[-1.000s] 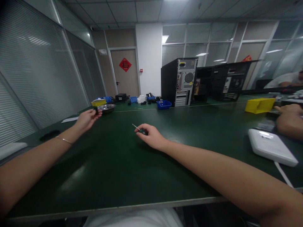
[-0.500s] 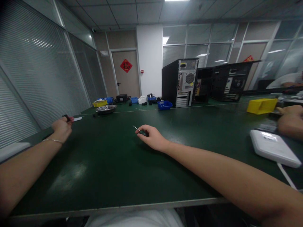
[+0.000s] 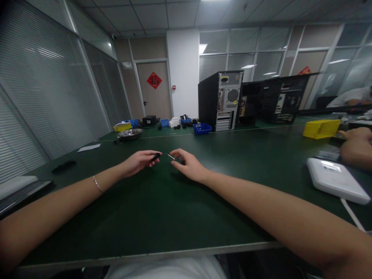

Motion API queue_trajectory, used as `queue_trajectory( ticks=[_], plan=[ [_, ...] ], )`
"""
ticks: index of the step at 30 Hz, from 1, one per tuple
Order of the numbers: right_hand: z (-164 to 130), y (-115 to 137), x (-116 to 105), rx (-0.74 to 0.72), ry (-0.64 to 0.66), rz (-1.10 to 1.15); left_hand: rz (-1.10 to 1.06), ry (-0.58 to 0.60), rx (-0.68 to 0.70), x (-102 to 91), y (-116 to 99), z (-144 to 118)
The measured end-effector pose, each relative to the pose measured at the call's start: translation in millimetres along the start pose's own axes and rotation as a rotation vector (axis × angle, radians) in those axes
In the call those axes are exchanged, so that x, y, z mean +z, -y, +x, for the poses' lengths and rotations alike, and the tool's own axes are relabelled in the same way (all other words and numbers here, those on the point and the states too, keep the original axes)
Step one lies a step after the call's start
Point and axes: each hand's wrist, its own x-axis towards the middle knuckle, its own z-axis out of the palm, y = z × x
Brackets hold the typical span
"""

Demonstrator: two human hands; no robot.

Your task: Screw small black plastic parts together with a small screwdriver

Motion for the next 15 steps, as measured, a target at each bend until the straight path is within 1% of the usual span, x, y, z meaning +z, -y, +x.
queue_trajectory(
  ticks=[2,4,8,11,15],
  plan=[
    [-0.6,0.0,0.4,-0.006,-0.013,0.011,0.031,0.071,-0.008,16.4,2.8,-2.7],
    [-0.9,1.3,1.1,-0.031,-0.002,0.013,0.063,0.066,0.009,23.6,5.7,-4.6],
    [-0.6,4.5,1.4,-0.083,0.032,-0.026,0.087,0.016,0.034,24.9,7.3,-6.1],
    [-0.5,5.8,0.6,-0.114,0.043,-0.069,0.098,0.036,0.031,26.5,5.6,-7.0],
    [-0.5,6.7,0.0,-0.120,0.045,-0.097,0.094,0.046,0.050,29.2,4.8,-7.6]
  ],
)
